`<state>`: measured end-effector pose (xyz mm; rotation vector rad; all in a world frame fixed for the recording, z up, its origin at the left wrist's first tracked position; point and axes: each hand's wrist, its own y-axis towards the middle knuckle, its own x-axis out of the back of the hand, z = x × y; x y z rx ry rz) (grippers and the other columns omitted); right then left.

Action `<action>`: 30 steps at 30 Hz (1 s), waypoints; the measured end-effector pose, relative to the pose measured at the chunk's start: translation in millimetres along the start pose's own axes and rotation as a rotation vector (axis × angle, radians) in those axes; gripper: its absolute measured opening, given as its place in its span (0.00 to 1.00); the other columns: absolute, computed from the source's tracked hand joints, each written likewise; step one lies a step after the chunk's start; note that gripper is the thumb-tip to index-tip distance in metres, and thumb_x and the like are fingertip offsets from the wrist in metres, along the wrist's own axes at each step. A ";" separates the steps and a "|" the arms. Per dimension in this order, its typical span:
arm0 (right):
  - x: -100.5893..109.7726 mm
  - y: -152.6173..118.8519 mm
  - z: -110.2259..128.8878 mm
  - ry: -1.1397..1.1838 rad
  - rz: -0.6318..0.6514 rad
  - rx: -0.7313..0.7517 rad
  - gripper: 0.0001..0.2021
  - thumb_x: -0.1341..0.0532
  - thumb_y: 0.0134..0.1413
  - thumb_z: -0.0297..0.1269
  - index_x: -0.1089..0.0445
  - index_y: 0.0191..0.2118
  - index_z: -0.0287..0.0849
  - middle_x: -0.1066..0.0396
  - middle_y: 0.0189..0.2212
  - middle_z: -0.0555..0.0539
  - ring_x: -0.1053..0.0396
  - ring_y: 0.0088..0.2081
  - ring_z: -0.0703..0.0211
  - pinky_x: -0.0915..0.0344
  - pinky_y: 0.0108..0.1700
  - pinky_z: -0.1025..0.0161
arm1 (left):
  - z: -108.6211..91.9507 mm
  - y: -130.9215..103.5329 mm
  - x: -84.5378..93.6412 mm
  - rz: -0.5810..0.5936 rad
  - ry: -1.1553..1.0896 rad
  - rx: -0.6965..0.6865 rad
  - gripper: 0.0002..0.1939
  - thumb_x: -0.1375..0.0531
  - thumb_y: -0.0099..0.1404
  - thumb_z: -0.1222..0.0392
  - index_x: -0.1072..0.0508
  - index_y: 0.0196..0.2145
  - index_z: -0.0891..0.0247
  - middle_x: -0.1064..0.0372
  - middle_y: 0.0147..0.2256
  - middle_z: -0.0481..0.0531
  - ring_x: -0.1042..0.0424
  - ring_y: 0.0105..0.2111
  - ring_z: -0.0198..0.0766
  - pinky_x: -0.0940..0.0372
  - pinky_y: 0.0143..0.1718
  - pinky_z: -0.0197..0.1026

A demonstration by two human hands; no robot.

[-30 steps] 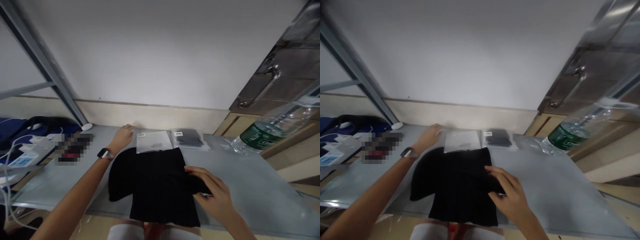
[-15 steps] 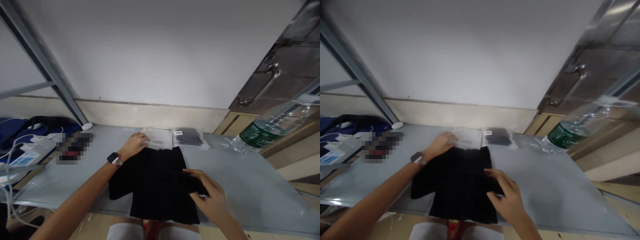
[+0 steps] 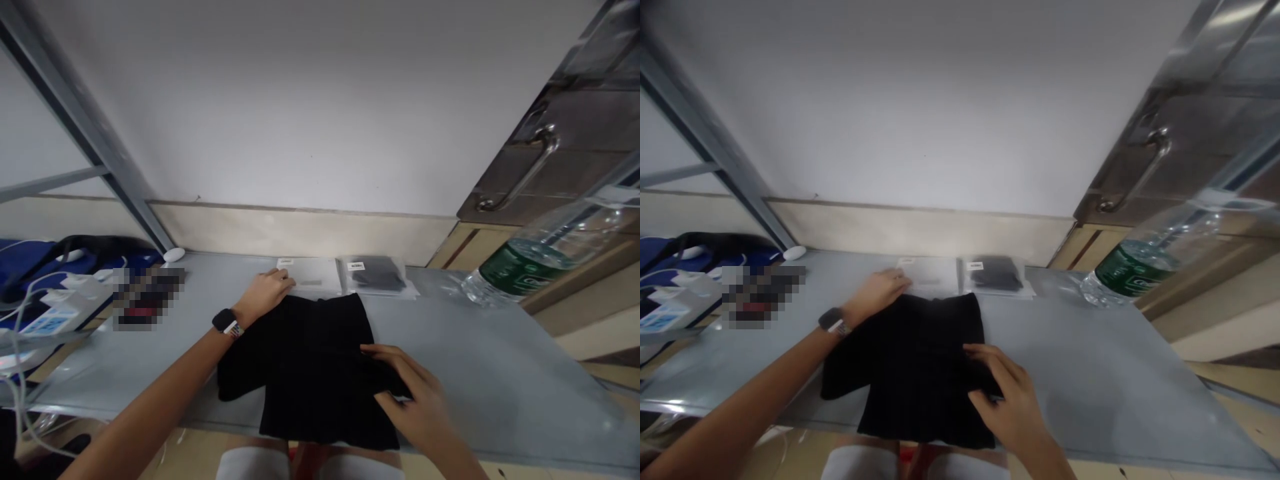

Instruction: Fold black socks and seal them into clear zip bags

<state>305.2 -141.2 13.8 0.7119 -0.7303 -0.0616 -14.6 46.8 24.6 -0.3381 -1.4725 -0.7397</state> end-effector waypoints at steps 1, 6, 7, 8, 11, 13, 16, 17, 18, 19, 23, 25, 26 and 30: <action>-0.7 0.6 1.1 -0.002 -0.013 0.003 0.26 0.42 0.48 0.23 0.23 0.53 0.49 0.16 0.47 0.49 0.15 0.44 0.57 0.19 0.51 0.65 | -1.0 0.9 2.0 -0.005 0.012 0.000 0.12 0.45 0.80 0.62 0.20 0.47 0.62 0.24 0.45 0.57 0.26 0.42 0.44 0.36 0.37 0.42; -3.3 4.1 7.5 -0.011 0.004 0.018 0.26 0.43 0.47 0.23 0.23 0.51 0.49 0.16 0.46 0.49 0.15 0.43 0.55 0.19 0.50 0.64 | -3.4 10.0 6.7 -0.014 0.086 -0.038 0.12 0.44 0.77 0.68 0.19 0.49 0.63 0.24 0.47 0.59 0.28 0.45 0.47 0.36 0.38 0.44; -3.6 4.0 7.8 -0.018 0.010 0.018 0.26 0.43 0.47 0.23 0.23 0.51 0.48 0.16 0.46 0.48 0.15 0.43 0.55 0.19 0.50 0.63 | -3.0 11.7 6.1 -0.006 0.089 -0.036 0.12 0.43 0.77 0.68 0.19 0.49 0.63 0.24 0.47 0.60 0.28 0.45 0.48 0.36 0.38 0.44; -3.9 3.5 7.5 -0.028 0.015 0.020 0.26 0.43 0.47 0.24 0.23 0.51 0.48 0.16 0.46 0.48 0.15 0.44 0.54 0.19 0.51 0.62 | -2.5 13.1 5.0 0.002 0.086 -0.030 0.12 0.43 0.77 0.67 0.19 0.48 0.63 0.24 0.47 0.60 0.28 0.44 0.48 0.36 0.37 0.44; -4.8 0.6 5.2 -0.047 0.012 0.028 0.25 0.43 0.48 0.24 0.23 0.52 0.48 0.16 0.47 0.47 0.15 0.45 0.53 0.18 0.50 0.61 | -1.9 14.7 0.7 0.016 0.061 -0.010 0.12 0.43 0.77 0.66 0.18 0.45 0.62 0.24 0.46 0.60 0.28 0.43 0.47 0.36 0.37 0.44; -5.5 -1.0 3.9 -0.046 0.005 0.032 0.26 0.42 0.48 0.24 0.23 0.52 0.48 0.16 0.47 0.47 0.15 0.45 0.53 0.18 0.49 0.61 | -2.2 14.5 -1.9 0.013 0.051 0.000 0.12 0.43 0.77 0.65 0.18 0.44 0.63 0.24 0.46 0.61 0.27 0.43 0.47 0.35 0.38 0.44; -6.5 -0.5 4.6 -0.021 -0.014 0.029 0.27 0.43 0.47 0.23 0.22 0.52 0.48 0.16 0.47 0.48 0.15 0.44 0.54 0.18 0.48 0.62 | -1.7 14.0 -4.0 0.010 0.032 0.007 0.13 0.43 0.79 0.61 0.17 0.46 0.62 0.22 0.46 0.60 0.25 0.44 0.48 0.33 0.43 0.46; -6.9 0.3 5.4 -0.006 -0.023 0.028 0.27 0.43 0.46 0.23 0.22 0.52 0.48 0.16 0.47 0.48 0.15 0.44 0.55 0.18 0.49 0.63 | -1.2 13.9 -4.1 0.010 0.017 0.011 0.14 0.44 0.80 0.59 0.17 0.48 0.62 0.21 0.46 0.60 0.25 0.45 0.48 0.33 0.46 0.47; -7.4 1.4 6.2 0.008 -0.033 0.028 0.28 0.43 0.46 0.23 0.22 0.52 0.48 0.16 0.47 0.49 0.15 0.43 0.55 0.19 0.49 0.63 | -0.7 13.5 -3.7 0.010 -0.005 0.020 0.15 0.45 0.81 0.56 0.18 0.50 0.61 0.21 0.46 0.59 0.24 0.46 0.49 0.32 0.49 0.49; -7.9 2.5 7.0 0.019 -0.041 0.028 0.28 0.43 0.46 0.22 0.22 0.52 0.48 0.16 0.46 0.49 0.15 0.43 0.56 0.19 0.50 0.64 | -0.7 12.8 -2.7 0.008 -0.034 0.033 0.17 0.45 0.81 0.55 0.18 0.53 0.61 0.20 0.47 0.59 0.23 0.47 0.50 0.32 0.52 0.51; -10.3 6.3 8.9 0.026 -0.098 -0.017 0.23 0.42 0.49 0.23 0.22 0.48 0.49 0.16 0.46 0.49 0.16 0.44 0.55 0.19 0.50 0.63 | -13.0 2.1 12.1 -0.076 -0.239 0.118 0.19 0.47 0.81 0.54 0.22 0.60 0.62 0.21 0.55 0.61 0.24 0.54 0.53 0.34 0.60 0.57; -11.7 8.2 8.8 0.019 -0.122 -0.094 0.20 0.41 0.52 0.26 0.22 0.48 0.49 0.16 0.45 0.49 0.16 0.44 0.54 0.20 0.51 0.61 | -30.3 -8.9 26.1 -0.150 -0.418 0.164 0.20 0.47 0.82 0.53 0.23 0.61 0.62 0.22 0.56 0.61 0.25 0.55 0.52 0.34 0.61 0.55; -12.6 9.5 8.5 0.023 -0.127 -0.150 0.18 0.40 0.54 0.28 0.21 0.49 0.49 0.16 0.45 0.49 0.16 0.44 0.53 0.20 0.51 0.60 | -41.3 -15.2 33.7 -0.185 -0.532 0.196 0.20 0.48 0.82 0.52 0.22 0.59 0.62 0.22 0.54 0.60 0.24 0.55 0.50 0.33 0.61 0.54; -20.6 18.8 7.4 0.186 -0.095 -0.452 0.12 0.35 0.59 0.41 0.20 0.46 0.45 0.16 0.37 0.47 0.17 0.38 0.49 0.20 0.45 0.57 | -86.7 -37.5 54.5 -0.129 -0.974 0.189 0.19 0.40 0.78 0.47 0.21 0.58 0.58 0.21 0.54 0.55 0.23 0.52 0.47 0.31 0.58 0.48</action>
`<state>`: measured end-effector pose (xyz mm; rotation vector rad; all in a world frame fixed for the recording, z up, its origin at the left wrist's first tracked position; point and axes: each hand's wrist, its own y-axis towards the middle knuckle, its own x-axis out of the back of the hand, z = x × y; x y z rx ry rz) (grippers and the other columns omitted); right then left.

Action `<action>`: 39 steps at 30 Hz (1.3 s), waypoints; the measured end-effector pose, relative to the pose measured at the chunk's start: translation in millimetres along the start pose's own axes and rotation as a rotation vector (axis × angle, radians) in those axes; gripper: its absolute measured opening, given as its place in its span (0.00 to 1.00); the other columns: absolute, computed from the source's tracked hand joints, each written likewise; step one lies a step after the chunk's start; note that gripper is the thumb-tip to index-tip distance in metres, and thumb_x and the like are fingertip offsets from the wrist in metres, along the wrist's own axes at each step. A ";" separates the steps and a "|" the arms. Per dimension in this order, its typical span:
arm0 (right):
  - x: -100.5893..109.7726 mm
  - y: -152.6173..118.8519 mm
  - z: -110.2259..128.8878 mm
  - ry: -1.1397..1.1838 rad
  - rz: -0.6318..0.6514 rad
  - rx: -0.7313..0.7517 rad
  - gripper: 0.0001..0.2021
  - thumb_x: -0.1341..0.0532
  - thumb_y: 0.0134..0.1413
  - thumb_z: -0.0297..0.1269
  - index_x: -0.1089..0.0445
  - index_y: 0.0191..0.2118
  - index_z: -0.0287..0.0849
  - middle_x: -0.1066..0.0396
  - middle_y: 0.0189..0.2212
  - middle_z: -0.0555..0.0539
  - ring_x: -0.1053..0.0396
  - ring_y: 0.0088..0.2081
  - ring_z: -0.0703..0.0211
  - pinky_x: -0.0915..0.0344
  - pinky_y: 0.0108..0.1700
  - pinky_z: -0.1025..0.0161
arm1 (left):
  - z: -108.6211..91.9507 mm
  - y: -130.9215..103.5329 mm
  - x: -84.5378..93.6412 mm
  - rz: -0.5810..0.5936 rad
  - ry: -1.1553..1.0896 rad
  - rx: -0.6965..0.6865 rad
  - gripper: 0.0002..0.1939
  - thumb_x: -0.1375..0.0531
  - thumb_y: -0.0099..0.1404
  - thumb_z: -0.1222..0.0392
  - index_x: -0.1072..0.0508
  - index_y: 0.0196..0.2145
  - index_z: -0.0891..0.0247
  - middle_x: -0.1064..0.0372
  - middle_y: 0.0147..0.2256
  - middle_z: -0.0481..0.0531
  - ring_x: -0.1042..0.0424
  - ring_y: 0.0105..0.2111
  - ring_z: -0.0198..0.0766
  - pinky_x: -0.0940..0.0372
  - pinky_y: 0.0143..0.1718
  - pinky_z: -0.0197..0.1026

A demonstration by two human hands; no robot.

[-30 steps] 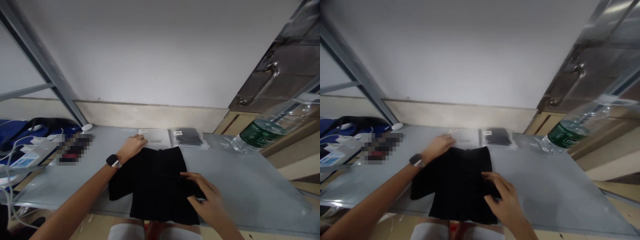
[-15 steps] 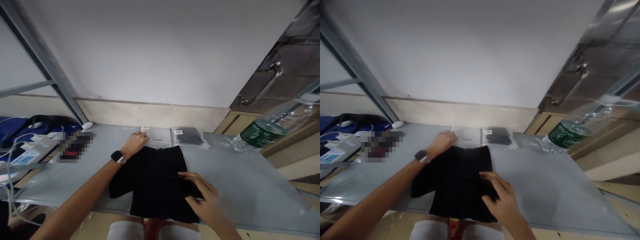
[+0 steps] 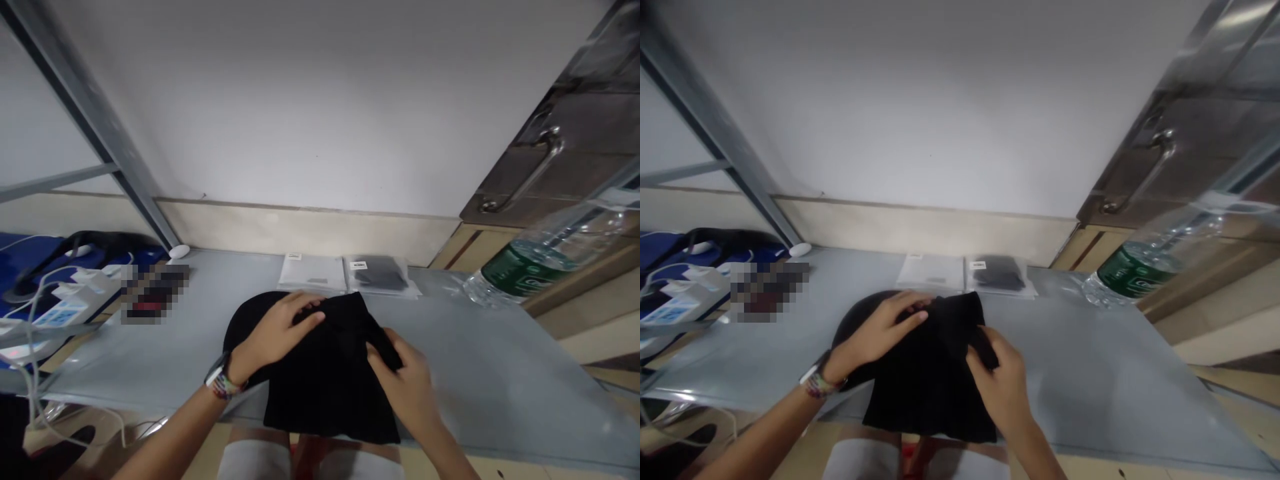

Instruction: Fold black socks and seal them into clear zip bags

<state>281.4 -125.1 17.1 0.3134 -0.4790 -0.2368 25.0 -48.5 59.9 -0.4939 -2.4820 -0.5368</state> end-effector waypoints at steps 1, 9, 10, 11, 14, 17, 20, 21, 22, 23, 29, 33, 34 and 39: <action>-3.6 2.4 0.9 0.075 0.025 -0.082 0.13 0.34 0.59 0.44 0.19 0.45 0.45 0.16 0.37 0.47 0.17 0.38 0.48 0.20 0.45 0.56 | -5.3 -5.1 -5.8 0.018 -0.129 0.042 0.19 0.39 0.76 0.47 0.20 0.57 0.57 0.20 0.53 0.55 0.22 0.50 0.47 0.30 0.56 0.47; -24.6 7.9 18.7 0.844 0.161 -0.807 0.22 0.24 0.46 0.54 0.18 0.44 0.47 0.15 0.45 0.44 0.18 0.50 0.42 0.20 0.51 0.49 | -7.2 -8.7 -23.8 -0.127 -0.838 0.499 0.21 0.31 0.67 0.39 0.17 0.35 0.62 0.22 0.34 0.53 0.25 0.35 0.43 0.34 0.33 0.38; -25.0 7.0 20.2 0.890 0.185 -0.853 0.21 0.24 0.46 0.55 0.18 0.42 0.47 0.15 0.44 0.43 0.17 0.48 0.41 0.19 0.49 0.49 | -7.7 -7.7 -22.0 -0.124 -0.828 0.504 0.22 0.31 0.66 0.39 0.18 0.34 0.63 0.23 0.33 0.53 0.26 0.34 0.42 0.35 0.32 0.38; -25.5 5.8 20.9 0.920 0.203 -0.874 0.21 0.25 0.47 0.56 0.17 0.41 0.47 0.15 0.44 0.43 0.17 0.48 0.41 0.19 0.47 0.49 | -8.6 -7.3 -20.2 -0.133 -0.802 0.502 0.22 0.32 0.66 0.38 0.18 0.34 0.63 0.23 0.33 0.53 0.26 0.34 0.41 0.36 0.31 0.37; -28.1 1.4 17.7 0.910 0.134 -0.839 0.19 0.24 0.49 0.54 0.17 0.42 0.48 0.15 0.45 0.44 0.18 0.48 0.43 0.19 0.42 0.52 | -12.6 -13.0 -17.5 -0.208 -0.637 0.463 0.22 0.35 0.69 0.38 0.19 0.42 0.62 0.23 0.38 0.53 0.28 0.34 0.41 0.37 0.29 0.37; -31.9 -3.5 11.9 0.799 0.015 -0.763 0.20 0.25 0.50 0.56 0.18 0.44 0.50 0.15 0.46 0.46 0.18 0.48 0.44 0.21 0.36 0.56 | -19.7 -30.8 -23.5 -0.301 -0.400 0.381 0.25 0.35 0.71 0.43 0.25 0.59 0.58 0.25 0.53 0.58 0.25 0.38 0.43 0.31 0.34 0.41; -36.0 -7.7 11.5 0.752 -0.018 -0.708 0.23 0.24 0.50 0.58 0.18 0.46 0.49 0.16 0.45 0.46 0.18 0.46 0.46 0.22 0.37 0.57 | -30.4 -50.1 -35.6 -0.256 -0.294 0.297 0.41 0.28 0.65 0.48 0.35 0.71 0.53 0.38 0.69 0.63 0.27 0.57 0.55 0.29 0.54 0.52; -37.5 -8.8 12.7 0.743 -0.030 -0.707 0.25 0.23 0.48 0.58 0.18 0.47 0.49 0.16 0.45 0.45 0.19 0.45 0.46 0.22 0.37 0.58 | -34.0 -54.1 -39.4 -0.222 -0.298 0.279 0.46 0.26 0.62 0.49 0.38 0.73 0.53 0.42 0.71 0.64 0.31 0.63 0.59 0.33 0.62 0.56; -39.1 -9.7 14.3 0.727 -0.045 -0.719 0.26 0.22 0.47 0.58 0.18 0.48 0.48 0.16 0.45 0.45 0.19 0.45 0.47 0.23 0.38 0.59 | -37.1 -56.3 -42.4 -0.195 -0.319 0.271 0.51 0.24 0.59 0.51 0.40 0.75 0.53 0.44 0.73 0.64 0.36 0.68 0.62 0.39 0.67 0.59; -40.4 -10.4 15.9 0.710 -0.054 -0.731 0.27 0.21 0.45 0.57 0.18 0.48 0.48 0.16 0.46 0.46 0.19 0.45 0.48 0.23 0.37 0.60 | -39.6 -57.1 -44.3 -0.180 -0.354 0.269 0.54 0.22 0.57 0.53 0.41 0.75 0.54 0.45 0.73 0.64 0.41 0.71 0.63 0.45 0.72 0.61; -36.2 -7.9 24.1 0.858 0.056 -0.668 0.24 0.22 0.47 0.56 0.18 0.46 0.48 0.16 0.39 0.47 0.19 0.42 0.48 0.22 0.39 0.57 | -41.9 -52.6 -37.9 -0.209 -0.819 0.431 0.44 0.27 0.55 0.64 0.31 0.68 0.53 0.28 0.63 0.58 0.30 0.64 0.56 0.35 0.65 0.54; -23.5 -4.9 26.5 1.011 0.147 -0.662 0.18 0.22 0.50 0.54 0.19 0.39 0.47 0.17 0.39 0.47 0.19 0.44 0.45 0.20 0.43 0.49 | -35.1 -57.2 -32.8 -0.322 -1.181 0.655 0.20 0.33 0.51 0.67 0.21 0.44 0.58 0.23 0.36 0.47 0.24 0.35 0.40 0.30 0.35 0.39; -20.9 -4.5 25.8 1.025 0.147 -0.678 0.17 0.22 0.50 0.53 0.19 0.38 0.47 0.16 0.40 0.47 0.19 0.45 0.44 0.20 0.43 0.47 | -31.9 -58.9 -31.4 -0.361 -1.230 0.685 0.16 0.34 0.49 0.69 0.23 0.38 0.59 0.25 0.31 0.45 0.26 0.31 0.37 0.32 0.31 0.36; -15.8 -3.5 15.7 1.038 0.045 -0.778 0.14 0.23 0.50 0.49 0.19 0.39 0.48 0.16 0.42 0.46 0.20 0.48 0.42 0.19 0.41 0.48 | -8.3 -69.3 -18.7 -0.346 -1.357 0.790 0.04 0.34 0.55 0.66 0.27 0.28 0.61 0.26 0.27 0.48 0.24 0.29 0.40 0.29 0.32 0.41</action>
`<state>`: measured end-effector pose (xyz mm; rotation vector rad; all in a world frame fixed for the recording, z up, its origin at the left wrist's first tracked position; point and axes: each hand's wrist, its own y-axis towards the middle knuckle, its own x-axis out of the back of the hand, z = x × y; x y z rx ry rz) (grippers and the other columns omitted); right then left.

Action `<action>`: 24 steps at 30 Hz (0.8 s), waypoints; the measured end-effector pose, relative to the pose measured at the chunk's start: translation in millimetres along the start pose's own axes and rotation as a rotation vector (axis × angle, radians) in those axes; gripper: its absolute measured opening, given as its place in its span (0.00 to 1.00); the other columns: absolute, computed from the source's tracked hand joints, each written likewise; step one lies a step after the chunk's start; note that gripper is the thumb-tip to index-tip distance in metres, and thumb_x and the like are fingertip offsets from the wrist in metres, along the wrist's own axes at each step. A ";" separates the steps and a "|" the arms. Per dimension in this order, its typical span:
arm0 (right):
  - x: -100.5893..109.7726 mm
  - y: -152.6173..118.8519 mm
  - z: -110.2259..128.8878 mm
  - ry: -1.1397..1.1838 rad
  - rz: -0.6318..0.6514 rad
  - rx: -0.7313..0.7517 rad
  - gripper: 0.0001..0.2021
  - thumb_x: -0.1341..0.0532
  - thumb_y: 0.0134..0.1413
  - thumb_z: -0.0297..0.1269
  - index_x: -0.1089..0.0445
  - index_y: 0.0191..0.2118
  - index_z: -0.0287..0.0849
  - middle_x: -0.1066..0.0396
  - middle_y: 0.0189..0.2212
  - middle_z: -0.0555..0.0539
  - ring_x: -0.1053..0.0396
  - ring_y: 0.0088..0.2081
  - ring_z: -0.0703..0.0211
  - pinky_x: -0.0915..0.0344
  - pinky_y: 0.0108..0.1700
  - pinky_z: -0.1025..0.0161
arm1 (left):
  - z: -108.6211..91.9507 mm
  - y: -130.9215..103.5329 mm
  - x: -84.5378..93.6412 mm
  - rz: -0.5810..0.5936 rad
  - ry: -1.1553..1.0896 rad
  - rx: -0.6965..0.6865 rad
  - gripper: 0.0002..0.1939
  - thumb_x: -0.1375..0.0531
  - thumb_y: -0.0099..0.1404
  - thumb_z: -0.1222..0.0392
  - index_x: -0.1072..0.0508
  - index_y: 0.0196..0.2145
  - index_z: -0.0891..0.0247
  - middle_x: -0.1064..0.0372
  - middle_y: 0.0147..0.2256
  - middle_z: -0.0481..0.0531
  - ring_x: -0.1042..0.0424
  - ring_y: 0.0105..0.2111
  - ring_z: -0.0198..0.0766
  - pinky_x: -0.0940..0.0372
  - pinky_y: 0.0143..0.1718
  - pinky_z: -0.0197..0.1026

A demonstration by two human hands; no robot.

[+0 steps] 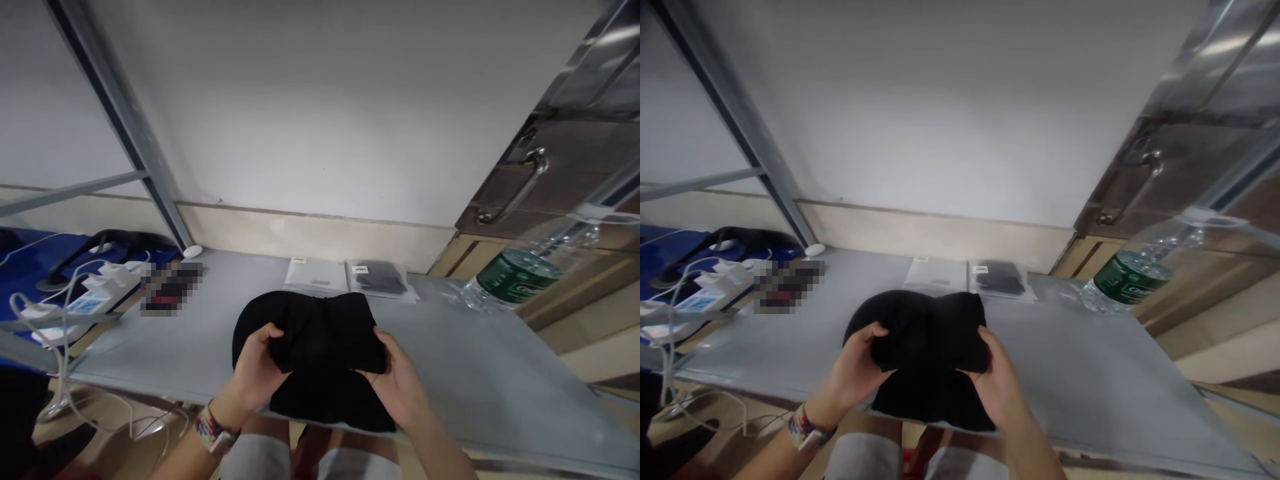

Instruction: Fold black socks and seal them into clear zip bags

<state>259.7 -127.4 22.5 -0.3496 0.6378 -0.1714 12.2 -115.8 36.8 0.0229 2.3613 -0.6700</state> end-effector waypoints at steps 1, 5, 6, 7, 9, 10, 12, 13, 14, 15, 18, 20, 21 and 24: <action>1.2 0.9 -0.3 0.002 -0.017 0.002 0.15 0.24 0.49 0.50 0.19 0.39 0.48 0.16 0.42 0.46 0.19 0.47 0.42 0.20 0.40 0.49 | -2.0 0.8 5.3 0.012 -0.004 0.020 0.03 0.35 0.58 0.64 0.26 0.29 0.61 0.24 0.28 0.50 0.22 0.31 0.43 0.27 0.34 0.43; 0.1 0.7 -0.3 -0.057 -0.045 0.057 0.22 0.20 0.43 0.47 0.19 0.45 0.49 0.16 0.45 0.48 0.19 0.47 0.46 0.21 0.41 0.55 | -8.0 0.2 17.9 0.020 -0.046 0.065 0.03 0.34 0.63 0.62 0.23 0.31 0.62 0.20 0.30 0.53 0.18 0.35 0.48 0.25 0.39 0.47; -0.9 0.1 -0.1 -0.093 -0.038 0.080 0.26 0.19 0.40 0.46 0.19 0.48 0.50 0.16 0.46 0.48 0.19 0.47 0.46 0.21 0.42 0.55 | -9.3 -0.6 18.8 0.016 -0.065 0.077 0.03 0.34 0.64 0.62 0.22 0.31 0.62 0.20 0.30 0.53 0.18 0.35 0.48 0.24 0.40 0.47; -1.9 -0.4 0.0 -0.124 -0.029 0.103 0.29 0.18 0.39 0.44 0.20 0.51 0.50 0.16 0.47 0.48 0.19 0.47 0.46 0.21 0.43 0.55 | -10.6 -1.3 18.9 0.014 -0.082 0.082 0.04 0.34 0.64 0.61 0.22 0.32 0.61 0.19 0.30 0.52 0.18 0.35 0.48 0.24 0.41 0.47; -3.1 -0.4 -0.3 -0.158 -0.013 0.141 0.34 0.18 0.38 0.45 0.22 0.55 0.51 0.17 0.50 0.46 0.19 0.48 0.44 0.21 0.45 0.52 | -13.8 -2.2 18.0 0.037 -0.093 0.064 0.04 0.33 0.66 0.60 0.20 0.34 0.61 0.18 0.31 0.51 0.17 0.37 0.48 0.24 0.43 0.46; -2.9 0.3 -0.8 -0.164 -0.013 0.166 0.36 0.18 0.40 0.46 0.24 0.57 0.51 0.18 0.52 0.45 0.19 0.49 0.42 0.21 0.47 0.51 | -15.4 -2.3 17.3 0.062 -0.079 0.045 0.05 0.33 0.66 0.58 0.18 0.36 0.61 0.17 0.33 0.52 0.16 0.40 0.49 0.24 0.45 0.47; -0.8 3.4 -2.7 -0.201 -0.016 0.255 0.38 0.19 0.44 0.48 0.26 0.62 0.52 0.18 0.54 0.44 0.20 0.53 0.41 0.22 0.53 0.48 | -18.4 -1.8 15.4 0.117 -0.027 0.004 0.09 0.34 0.68 0.55 0.17 0.41 0.61 0.16 0.38 0.54 0.16 0.45 0.52 0.25 0.49 0.49; 1.3 5.8 -4.1 -0.245 -0.016 0.321 0.39 0.21 0.46 0.48 0.28 0.64 0.52 0.19 0.54 0.44 0.21 0.55 0.42 0.24 0.56 0.48 | -19.5 -1.5 14.2 0.131 -0.003 -0.011 0.10 0.35 0.69 0.53 0.17 0.42 0.61 0.15 0.40 0.55 0.17 0.47 0.53 0.25 0.51 0.51; 3.9 8.9 -5.7 -0.300 -0.017 0.395 0.39 0.22 0.49 0.49 0.30 0.66 0.52 0.19 0.54 0.44 0.22 0.57 0.43 0.25 0.59 0.48 | -20.3 -1.4 12.8 0.135 0.013 -0.019 0.11 0.35 0.69 0.52 0.17 0.43 0.61 0.15 0.41 0.56 0.17 0.48 0.55 0.25 0.52 0.52; 7.0 12.4 -7.5 -0.357 -0.028 0.468 0.38 0.23 0.50 0.49 0.30 0.67 0.52 0.19 0.54 0.44 0.22 0.57 0.43 0.27 0.60 0.48 | -20.9 -1.7 11.2 0.128 0.020 -0.020 0.12 0.35 0.70 0.51 0.17 0.43 0.61 0.15 0.42 0.57 0.17 0.50 0.55 0.25 0.53 0.53; 16.9 23.3 -12.3 -0.490 -0.065 0.591 0.25 0.25 0.53 0.50 0.21 0.56 0.49 0.18 0.51 0.43 0.22 0.54 0.43 0.29 0.61 0.46 | -22.0 -4.6 6.0 0.064 -0.003 0.002 0.13 0.35 0.71 0.51 0.17 0.46 0.61 0.15 0.45 0.57 0.18 0.51 0.55 0.25 0.54 0.52; 21.5 27.6 -13.1 -0.491 -0.038 0.626 0.14 0.26 0.53 0.48 0.17 0.42 0.47 0.18 0.50 0.43 0.22 0.54 0.43 0.31 0.63 0.45 | -23.4 -7.1 3.9 0.029 -0.021 0.015 0.15 0.35 0.72 0.51 0.17 0.50 0.61 0.16 0.47 0.57 0.18 0.52 0.54 0.25 0.54 0.51; 22.4 27.9 -12.3 -0.463 -0.001 0.633 0.09 0.26 0.52 0.45 0.18 0.37 0.48 0.18 0.52 0.43 0.23 0.55 0.43 0.33 0.64 0.45 | -24.5 -8.0 3.9 0.023 -0.031 0.015 0.16 0.35 0.73 0.51 0.18 0.52 0.61 0.16 0.48 0.57 0.18 0.52 0.54 0.25 0.55 0.51; 20.2 21.9 -5.2 -0.319 0.101 0.614 0.06 0.25 0.48 0.38 0.22 0.27 0.49 0.21 0.59 0.48 0.26 0.61 0.43 0.37 0.68 0.44 | -28.2 -8.5 7.6 0.048 -0.091 -0.028 0.16 0.37 0.75 0.51 0.18 0.55 0.59 0.17 0.51 0.55 0.19 0.55 0.52 0.27 0.59 0.50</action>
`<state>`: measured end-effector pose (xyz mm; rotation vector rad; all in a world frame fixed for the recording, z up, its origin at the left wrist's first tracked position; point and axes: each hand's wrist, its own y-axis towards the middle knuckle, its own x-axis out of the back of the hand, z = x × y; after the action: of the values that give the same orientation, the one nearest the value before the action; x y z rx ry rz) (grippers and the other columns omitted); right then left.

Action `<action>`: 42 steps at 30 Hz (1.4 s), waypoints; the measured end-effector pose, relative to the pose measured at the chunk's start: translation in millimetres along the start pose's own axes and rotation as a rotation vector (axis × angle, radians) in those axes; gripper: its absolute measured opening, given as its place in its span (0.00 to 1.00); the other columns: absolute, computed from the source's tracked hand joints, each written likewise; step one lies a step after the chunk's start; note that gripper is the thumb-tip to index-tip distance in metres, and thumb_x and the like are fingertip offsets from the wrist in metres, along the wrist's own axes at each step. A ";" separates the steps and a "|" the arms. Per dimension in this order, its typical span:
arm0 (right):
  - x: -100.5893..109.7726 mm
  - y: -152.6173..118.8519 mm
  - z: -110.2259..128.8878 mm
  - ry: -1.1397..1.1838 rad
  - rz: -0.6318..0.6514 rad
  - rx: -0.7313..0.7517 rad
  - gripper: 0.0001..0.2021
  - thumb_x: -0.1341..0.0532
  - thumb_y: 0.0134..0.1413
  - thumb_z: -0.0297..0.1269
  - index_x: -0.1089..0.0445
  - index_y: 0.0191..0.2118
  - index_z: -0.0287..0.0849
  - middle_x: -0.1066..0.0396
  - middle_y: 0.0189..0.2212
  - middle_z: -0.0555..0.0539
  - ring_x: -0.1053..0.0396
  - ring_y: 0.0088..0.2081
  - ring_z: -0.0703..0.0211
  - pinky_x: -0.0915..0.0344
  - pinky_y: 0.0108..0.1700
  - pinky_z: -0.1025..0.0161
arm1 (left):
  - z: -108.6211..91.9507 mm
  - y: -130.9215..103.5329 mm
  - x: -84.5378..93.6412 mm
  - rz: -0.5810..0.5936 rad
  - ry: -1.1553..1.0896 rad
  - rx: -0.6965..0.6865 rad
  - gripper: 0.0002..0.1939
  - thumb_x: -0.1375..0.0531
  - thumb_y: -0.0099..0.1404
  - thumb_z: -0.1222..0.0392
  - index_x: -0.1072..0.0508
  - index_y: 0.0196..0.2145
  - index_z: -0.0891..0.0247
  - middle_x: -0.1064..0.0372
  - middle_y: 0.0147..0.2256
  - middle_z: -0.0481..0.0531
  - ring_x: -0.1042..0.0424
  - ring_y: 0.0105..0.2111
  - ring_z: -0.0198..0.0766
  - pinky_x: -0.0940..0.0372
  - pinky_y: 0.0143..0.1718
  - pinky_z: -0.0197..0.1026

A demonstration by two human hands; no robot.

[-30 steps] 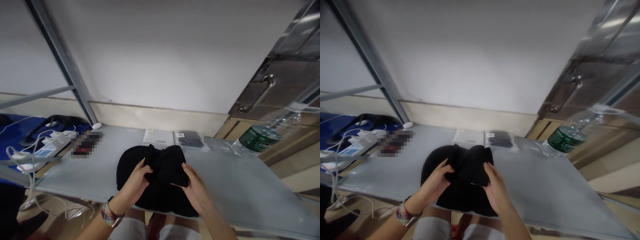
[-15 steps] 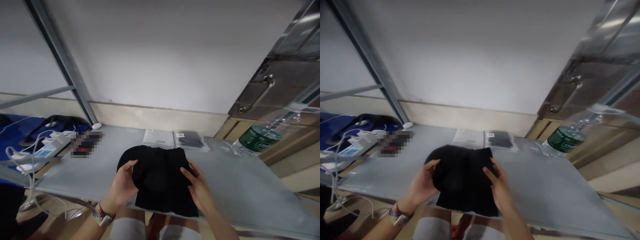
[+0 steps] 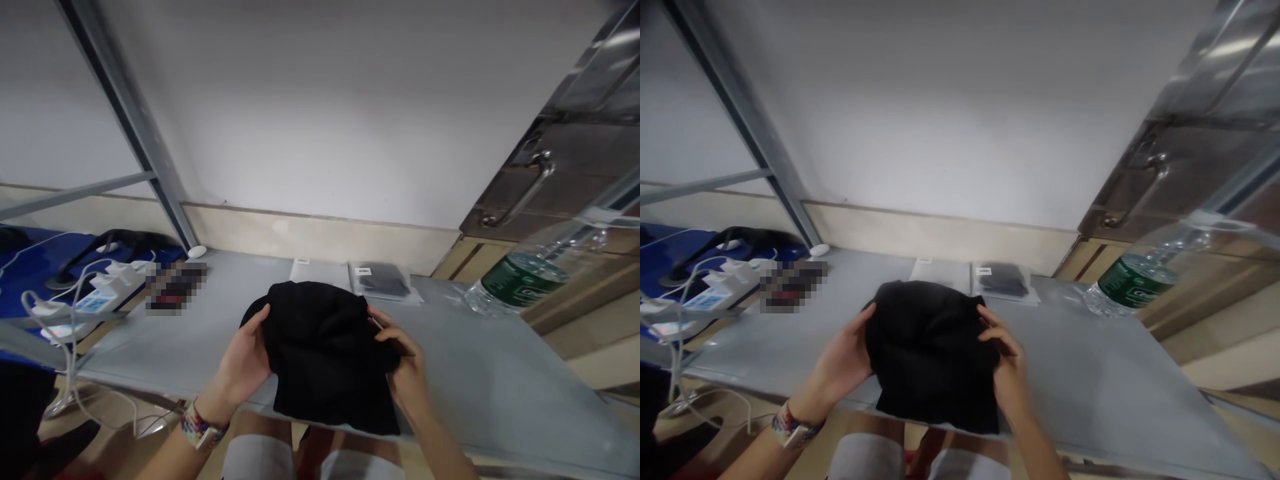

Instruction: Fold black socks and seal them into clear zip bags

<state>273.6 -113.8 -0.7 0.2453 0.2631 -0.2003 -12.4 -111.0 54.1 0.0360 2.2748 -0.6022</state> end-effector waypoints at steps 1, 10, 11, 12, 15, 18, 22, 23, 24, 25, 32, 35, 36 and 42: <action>-0.2 -0.4 4.7 0.046 0.007 -0.020 0.07 0.25 0.47 0.37 0.23 0.25 0.49 0.22 0.60 0.49 0.26 0.62 0.43 0.38 0.68 0.43 | -0.9 0.1 2.0 0.010 -0.037 -0.026 0.15 0.38 0.76 0.52 0.18 0.55 0.58 0.17 0.52 0.54 0.19 0.56 0.51 0.28 0.60 0.50; 22.7 9.2 -0.7 -0.093 -0.063 -0.293 0.16 0.24 0.45 0.54 0.17 0.33 0.47 0.19 0.55 0.41 0.24 0.56 0.40 0.28 0.56 0.47 | 27.7 -17.6 31.3 -0.044 0.124 -0.156 0.27 0.33 0.65 0.66 0.23 0.61 0.55 0.22 0.60 0.56 0.24 0.61 0.52 0.32 0.66 0.53; 24.3 8.9 -3.5 -0.153 -0.052 -0.240 0.17 0.26 0.48 0.55 0.17 0.36 0.47 0.19 0.55 0.41 0.24 0.57 0.40 0.29 0.59 0.46 | 30.7 -20.9 35.1 -0.082 0.222 -0.222 0.30 0.32 0.64 0.66 0.24 0.63 0.54 0.24 0.62 0.57 0.27 0.64 0.53 0.33 0.67 0.54; 24.5 7.6 -5.2 -0.227 -0.030 -0.166 0.17 0.29 0.53 0.56 0.17 0.37 0.47 0.20 0.55 0.40 0.24 0.58 0.40 0.29 0.61 0.45 | 32.3 -23.6 37.9 -0.139 0.346 -0.333 0.33 0.32 0.64 0.64 0.26 0.66 0.53 0.28 0.65 0.57 0.31 0.67 0.55 0.36 0.69 0.55; 16.9 -0.4 -3.7 -0.535 0.107 0.078 0.14 0.32 0.59 0.51 0.19 0.46 0.50 0.22 0.57 0.41 0.26 0.59 0.42 0.32 0.65 0.41 | 28.9 -25.5 35.8 -0.303 0.918 -0.821 0.35 0.34 0.69 0.59 0.33 0.71 0.47 0.42 0.74 0.53 0.47 0.75 0.57 0.47 0.75 0.62; 3.6 -8.5 3.3 -0.869 0.293 0.222 0.19 0.26 0.52 0.41 0.20 0.52 0.52 0.25 0.60 0.42 0.30 0.63 0.39 0.33 0.67 0.38 | 20.8 -13.4 17.8 -0.113 1.505 -1.119 0.27 0.40 0.74 0.65 0.27 0.66 0.46 0.39 0.72 0.51 0.49 0.76 0.56 0.48 0.75 0.66; -5.6 -10.9 12.7 -1.115 0.456 0.285 0.15 0.24 0.49 0.34 0.16 0.45 0.51 0.26 0.62 0.41 0.36 0.68 0.33 0.35 0.69 0.34 | 17.2 17.8 -11.8 0.321 1.910 -1.002 0.30 0.35 0.66 0.70 0.24 0.64 0.51 0.32 0.68 0.54 0.42 0.73 0.59 0.41 0.71 0.67; -5.4 -10.7 14.6 -1.143 0.490 0.286 0.15 0.24 0.48 0.35 0.15 0.45 0.52 0.27 0.63 0.41 0.38 0.69 0.32 0.36 0.69 0.33 | 17.0 25.3 -17.7 0.389 1.962 -0.950 0.31 0.32 0.64 0.70 0.23 0.63 0.53 0.32 0.68 0.55 0.42 0.72 0.61 0.41 0.71 0.68; -4.3 -10.5 16.3 -1.163 0.520 0.282 0.16 0.23 0.47 0.35 0.15 0.45 0.52 0.28 0.65 0.41 0.40 0.70 0.30 0.37 0.69 0.32 | 16.6 31.9 -22.6 0.451 1.995 -0.908 0.29 0.31 0.63 0.69 0.22 0.60 0.54 0.31 0.68 0.56 0.41 0.72 0.62 0.42 0.71 0.69; -2.6 -10.3 17.5 -1.175 0.546 0.280 0.17 0.23 0.46 0.34 0.15 0.45 0.53 0.29 0.66 0.41 0.41 0.71 0.29 0.37 0.69 0.31 | 15.9 37.2 -26.6 0.509 2.017 -0.872 0.24 0.30 0.63 0.68 0.19 0.57 0.55 0.30 0.66 0.56 0.40 0.72 0.63 0.42 0.71 0.68; 9.9 6.6 26.0 -0.881 0.444 0.353 0.09 0.38 0.64 0.33 0.18 0.39 0.50 0.21 0.55 0.43 0.28 0.61 0.43 0.31 0.64 0.42 | 1.4 46.6 -40.5 0.675 1.903 -0.816 0.32 0.31 0.65 0.62 0.28 0.66 0.54 0.34 0.69 0.61 0.35 0.69 0.58 0.41 0.70 0.62; 8.1 31.1 44.1 -0.717 0.294 0.326 0.10 0.39 0.67 0.42 0.20 0.43 0.49 0.18 0.45 0.44 0.22 0.49 0.47 0.28 0.56 0.49 | -9.2 54.7 -47.8 0.689 1.796 -0.838 0.34 0.32 0.65 0.61 0.31 0.67 0.55 0.29 0.65 0.59 0.30 0.64 0.55 0.38 0.67 0.58; 6.5 41.1 52.9 -0.691 0.247 0.302 0.10 0.38 0.67 0.45 0.20 0.41 0.48 0.19 0.40 0.45 0.22 0.45 0.48 0.27 0.52 0.52 | -13.6 59.3 -51.4 0.684 1.772 -0.847 0.29 0.33 0.66 0.61 0.28 0.64 0.56 0.25 0.60 0.58 0.27 0.60 0.54 0.37 0.65 0.56; -7.4 96.2 119.9 -0.459 0.218 0.191 0.22 0.32 0.59 0.59 0.29 0.26 0.46 0.37 0.23 0.53 0.37 0.28 0.60 0.38 0.31 0.62 | -54.6 72.4 -90.8 0.480 1.510 -0.875 0.14 0.39 0.74 0.51 0.25 0.34 0.61 0.26 0.32 0.49 0.28 0.35 0.40 0.34 0.40 0.42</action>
<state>316.1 -52.8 134.0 0.4063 -0.2395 -0.0615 29.5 -8.9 119.7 0.7983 3.4804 1.1059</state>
